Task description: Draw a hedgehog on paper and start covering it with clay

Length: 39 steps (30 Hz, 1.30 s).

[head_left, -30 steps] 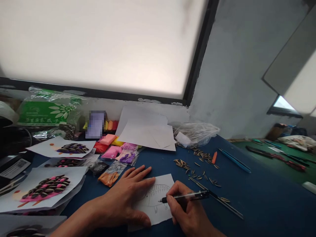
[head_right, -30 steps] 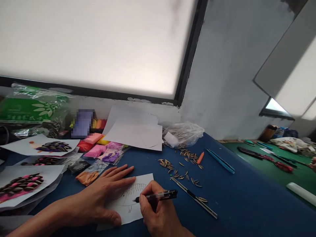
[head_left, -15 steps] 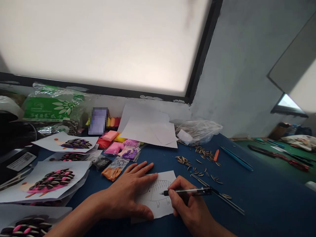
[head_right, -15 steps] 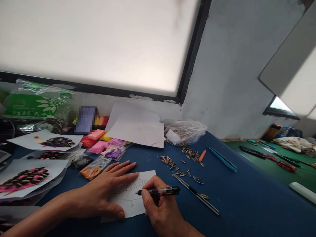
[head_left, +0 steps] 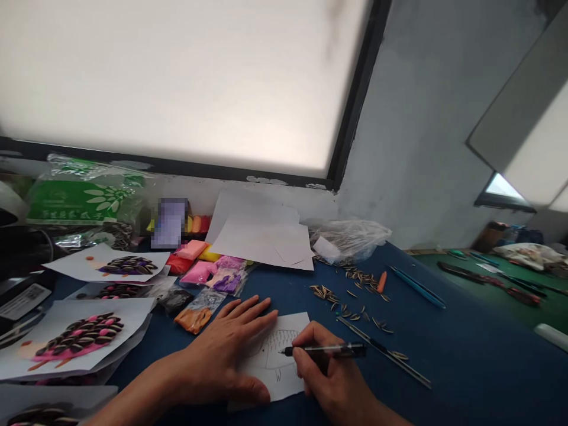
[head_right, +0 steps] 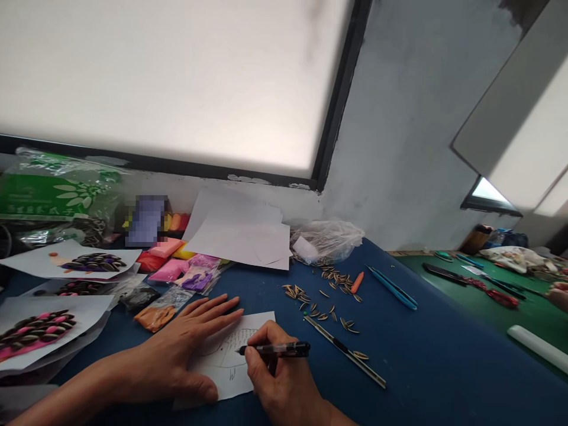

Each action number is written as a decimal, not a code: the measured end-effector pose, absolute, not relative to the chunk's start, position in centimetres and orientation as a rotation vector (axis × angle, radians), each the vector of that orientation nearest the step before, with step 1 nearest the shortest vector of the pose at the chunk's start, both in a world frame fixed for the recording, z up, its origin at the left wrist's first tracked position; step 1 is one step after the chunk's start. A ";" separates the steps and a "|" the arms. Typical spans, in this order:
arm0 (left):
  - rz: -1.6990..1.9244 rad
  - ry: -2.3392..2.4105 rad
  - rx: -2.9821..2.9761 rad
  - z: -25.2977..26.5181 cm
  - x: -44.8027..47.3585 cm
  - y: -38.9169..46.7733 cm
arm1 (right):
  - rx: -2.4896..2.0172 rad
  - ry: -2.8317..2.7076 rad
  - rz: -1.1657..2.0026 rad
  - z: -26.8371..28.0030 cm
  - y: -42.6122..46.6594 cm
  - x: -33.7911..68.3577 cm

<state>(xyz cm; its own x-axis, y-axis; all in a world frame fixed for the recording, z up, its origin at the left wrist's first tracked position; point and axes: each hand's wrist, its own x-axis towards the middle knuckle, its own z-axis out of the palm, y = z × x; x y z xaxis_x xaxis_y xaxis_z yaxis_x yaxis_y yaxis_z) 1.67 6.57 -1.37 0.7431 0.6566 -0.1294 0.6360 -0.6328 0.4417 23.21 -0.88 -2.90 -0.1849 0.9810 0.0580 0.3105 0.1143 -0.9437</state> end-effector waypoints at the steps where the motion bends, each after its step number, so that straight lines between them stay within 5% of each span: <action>1: 0.057 0.984 2.474 -1.4 1.7 6.6 | -1.299 -1.630 1.096 -3.1 -0.8 23.2; 13: 0.094 0.972 2.444 -1.4 1.5 6.5 | -1.361 -1.557 1.207 -3.4 -0.6 23.3; 24: 0.100 0.954 2.468 -1.5 1.6 6.6 | -1.313 -1.759 0.859 -1.8 -0.8 22.5; 39: 0.042 0.986 2.456 -1.2 1.7 6.6 | -1.320 -1.805 0.930 -2.6 -0.4 22.4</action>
